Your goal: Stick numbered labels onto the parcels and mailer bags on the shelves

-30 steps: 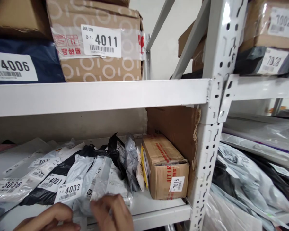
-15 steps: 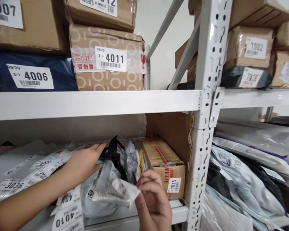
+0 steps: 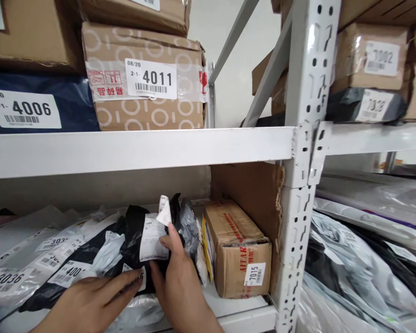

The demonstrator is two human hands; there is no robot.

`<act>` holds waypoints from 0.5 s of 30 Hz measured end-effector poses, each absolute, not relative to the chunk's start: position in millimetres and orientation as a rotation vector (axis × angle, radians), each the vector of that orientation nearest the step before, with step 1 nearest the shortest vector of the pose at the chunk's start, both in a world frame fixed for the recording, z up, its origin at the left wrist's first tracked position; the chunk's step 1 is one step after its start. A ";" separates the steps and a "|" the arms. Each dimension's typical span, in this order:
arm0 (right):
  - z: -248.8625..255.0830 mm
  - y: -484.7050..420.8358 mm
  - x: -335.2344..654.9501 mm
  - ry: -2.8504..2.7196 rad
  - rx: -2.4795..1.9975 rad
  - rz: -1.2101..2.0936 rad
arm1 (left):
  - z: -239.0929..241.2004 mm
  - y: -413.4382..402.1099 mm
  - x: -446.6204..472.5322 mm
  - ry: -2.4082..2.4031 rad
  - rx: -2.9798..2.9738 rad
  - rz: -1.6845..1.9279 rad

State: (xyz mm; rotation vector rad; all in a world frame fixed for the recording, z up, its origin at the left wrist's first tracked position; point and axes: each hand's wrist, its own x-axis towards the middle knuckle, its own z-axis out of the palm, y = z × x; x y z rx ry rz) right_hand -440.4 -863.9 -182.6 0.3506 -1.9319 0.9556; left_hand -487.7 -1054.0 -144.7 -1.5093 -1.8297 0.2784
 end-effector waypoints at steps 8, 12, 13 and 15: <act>-227.8 -870.0 -440.6 -1.880 0.411 1.074 | -107.6 -1042.7 -488.3 -2.669 -1.189 -0.099; -229.0 -867.5 -438.0 -1.918 0.452 0.983 | -112.7 -1040.3 -478.7 -2.784 -1.151 0.113; -227.8 -867.2 -436.7 -1.926 0.472 0.965 | -115.3 -1041.0 -476.5 -2.781 -1.148 0.111; -223.0 -867.3 -433.8 -1.944 0.472 0.944 | -119.2 -1042.1 -473.7 -2.765 -1.103 0.090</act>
